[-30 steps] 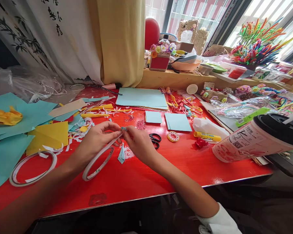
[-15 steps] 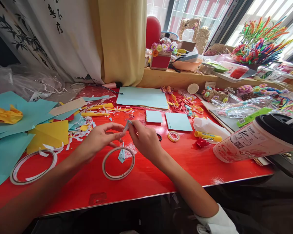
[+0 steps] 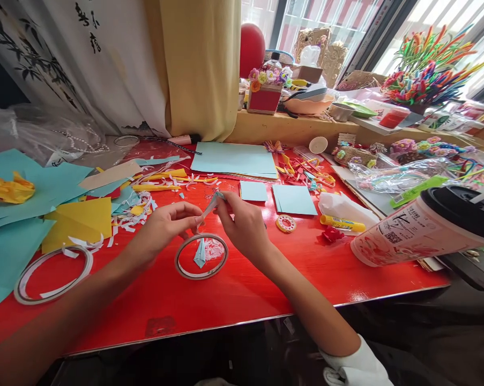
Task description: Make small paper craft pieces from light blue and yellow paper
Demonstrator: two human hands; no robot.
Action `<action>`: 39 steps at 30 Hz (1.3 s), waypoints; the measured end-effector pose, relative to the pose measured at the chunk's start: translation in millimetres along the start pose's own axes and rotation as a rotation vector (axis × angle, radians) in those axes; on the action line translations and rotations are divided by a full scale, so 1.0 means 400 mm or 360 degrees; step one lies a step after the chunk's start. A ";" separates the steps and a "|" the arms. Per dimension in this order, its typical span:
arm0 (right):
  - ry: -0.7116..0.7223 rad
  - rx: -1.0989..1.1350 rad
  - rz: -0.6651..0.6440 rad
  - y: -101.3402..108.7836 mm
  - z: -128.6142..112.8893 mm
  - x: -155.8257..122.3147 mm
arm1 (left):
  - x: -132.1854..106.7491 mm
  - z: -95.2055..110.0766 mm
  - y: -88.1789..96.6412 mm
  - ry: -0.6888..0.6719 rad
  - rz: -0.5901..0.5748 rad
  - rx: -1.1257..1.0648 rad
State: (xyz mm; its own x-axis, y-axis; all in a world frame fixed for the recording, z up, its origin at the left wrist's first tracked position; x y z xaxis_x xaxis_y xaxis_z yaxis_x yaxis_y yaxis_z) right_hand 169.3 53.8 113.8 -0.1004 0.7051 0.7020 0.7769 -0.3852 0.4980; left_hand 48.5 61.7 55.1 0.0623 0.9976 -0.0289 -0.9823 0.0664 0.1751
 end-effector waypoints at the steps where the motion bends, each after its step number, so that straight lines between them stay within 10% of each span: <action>1: -0.0012 0.0025 0.0010 0.003 -0.001 0.001 | -0.001 0.000 0.001 0.0004 0.0008 -0.0018; 12: -0.0394 0.0522 -0.0061 -0.014 0.038 -0.004 | -0.003 0.018 0.020 -0.0069 0.0100 -0.0090; 39: -0.0451 0.0655 -0.0023 -0.012 0.030 -0.011 | -0.002 -0.005 0.028 0.0036 0.0139 -0.0118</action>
State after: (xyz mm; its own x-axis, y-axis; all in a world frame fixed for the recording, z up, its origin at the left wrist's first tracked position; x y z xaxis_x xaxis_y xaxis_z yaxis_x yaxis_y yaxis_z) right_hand 173.6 59.8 102.1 0.0157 0.8646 0.5022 0.9633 -0.1477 0.2242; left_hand 37.0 61.6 55.2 -0.0275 0.9989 -0.0392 -0.9942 -0.0233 0.1050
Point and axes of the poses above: each hand's wrist, its own x-axis towards the middle knuckle, its own y-axis out of the back of the hand, z = x × y, the point moved 10 cm from there along x, towards the middle knuckle, and after that the axes turned 8 degrees about z, right-handed, at the moved point
